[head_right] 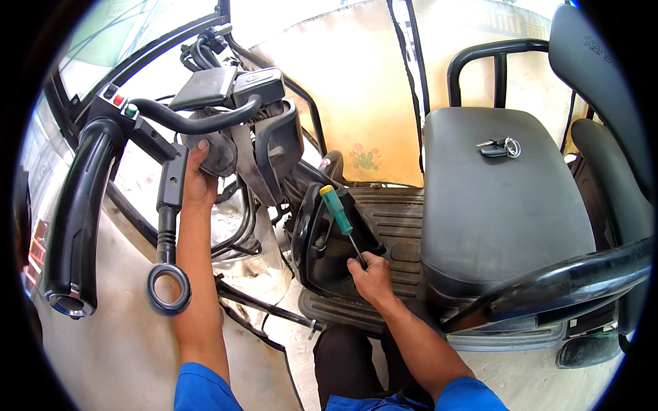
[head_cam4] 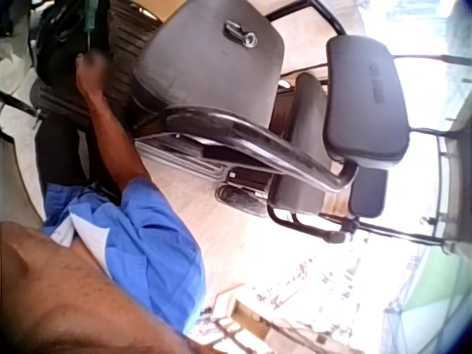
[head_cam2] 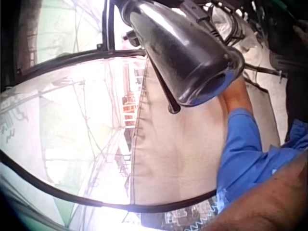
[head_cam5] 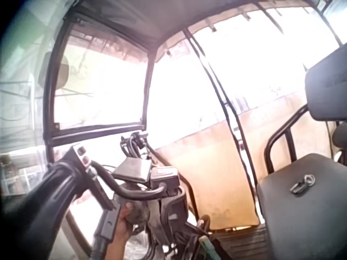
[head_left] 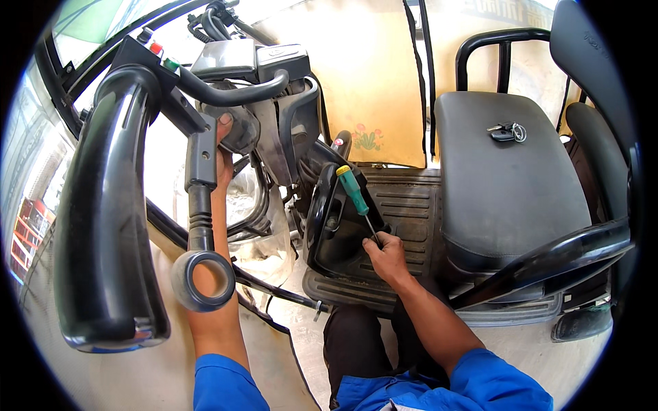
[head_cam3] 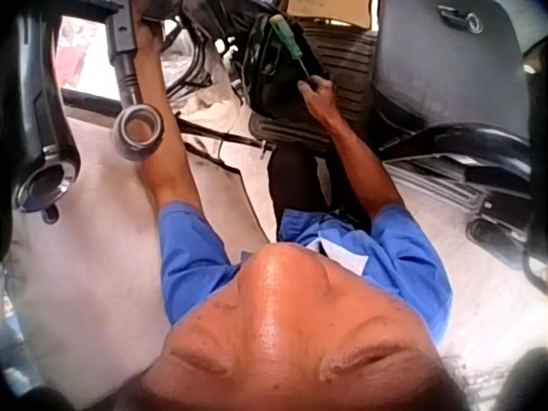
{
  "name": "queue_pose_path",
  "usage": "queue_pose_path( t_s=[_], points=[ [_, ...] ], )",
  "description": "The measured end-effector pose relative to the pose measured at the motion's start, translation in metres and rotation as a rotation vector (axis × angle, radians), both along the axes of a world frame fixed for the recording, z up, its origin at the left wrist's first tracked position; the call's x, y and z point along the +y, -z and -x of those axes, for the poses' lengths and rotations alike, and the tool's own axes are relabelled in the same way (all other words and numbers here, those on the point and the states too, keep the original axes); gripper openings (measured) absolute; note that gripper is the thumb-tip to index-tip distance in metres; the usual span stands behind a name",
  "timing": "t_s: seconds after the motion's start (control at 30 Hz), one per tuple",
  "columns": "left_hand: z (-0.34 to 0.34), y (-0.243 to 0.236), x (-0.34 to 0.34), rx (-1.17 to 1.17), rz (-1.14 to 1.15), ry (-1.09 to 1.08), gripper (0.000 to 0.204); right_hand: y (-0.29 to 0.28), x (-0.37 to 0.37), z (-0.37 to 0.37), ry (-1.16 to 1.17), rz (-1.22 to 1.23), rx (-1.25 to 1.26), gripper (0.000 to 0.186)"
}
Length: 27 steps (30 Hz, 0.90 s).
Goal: The person uses a screwdriver to tighten screws on the motorcycle's handlebar assembly and headlight area. They repeatedly adjust the handlebars and use the tool to secure components near the front of the vehicle.
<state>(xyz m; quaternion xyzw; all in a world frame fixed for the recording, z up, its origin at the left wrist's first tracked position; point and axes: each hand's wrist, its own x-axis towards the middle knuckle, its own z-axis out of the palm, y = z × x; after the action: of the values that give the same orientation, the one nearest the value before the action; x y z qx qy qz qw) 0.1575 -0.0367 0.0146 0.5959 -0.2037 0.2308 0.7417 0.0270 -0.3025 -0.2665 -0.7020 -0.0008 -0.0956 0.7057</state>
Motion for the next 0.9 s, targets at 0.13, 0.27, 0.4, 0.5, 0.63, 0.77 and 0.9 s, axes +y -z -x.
queue_pose_path(
  t_s=[0.13,0.27,0.4,0.5,0.63,0.77,0.9],
  points=[
    [0.017,-0.008,-0.018,0.022,0.033,0.009,0.041,0.0,-0.001,0.0,0.009,0.001,0.001,0.031],
    [0.013,-0.01,-0.016,-0.011,0.092,0.019,0.046,0.003,-0.001,-0.001,0.013,0.0,0.002,0.031],
    [0.011,-0.004,0.002,-0.012,0.114,0.054,0.045,0.001,-0.001,-0.001,0.017,0.006,-0.004,0.031],
    [0.005,0.002,0.012,-0.013,0.169,0.116,0.045,0.003,-0.001,-0.001,0.016,0.005,-0.011,0.031],
    [0.001,0.006,0.018,-0.025,0.204,0.159,0.041,0.005,-0.002,-0.002,0.032,0.015,-0.012,0.032],
    [0.008,0.001,0.008,-0.045,0.161,0.163,0.037,0.007,-0.003,-0.003,0.043,0.026,-0.014,0.032],
    [0.009,-0.003,0.008,-0.025,0.155,0.129,0.038,0.005,-0.002,-0.003,0.047,0.057,-0.026,0.032]
  ],
)
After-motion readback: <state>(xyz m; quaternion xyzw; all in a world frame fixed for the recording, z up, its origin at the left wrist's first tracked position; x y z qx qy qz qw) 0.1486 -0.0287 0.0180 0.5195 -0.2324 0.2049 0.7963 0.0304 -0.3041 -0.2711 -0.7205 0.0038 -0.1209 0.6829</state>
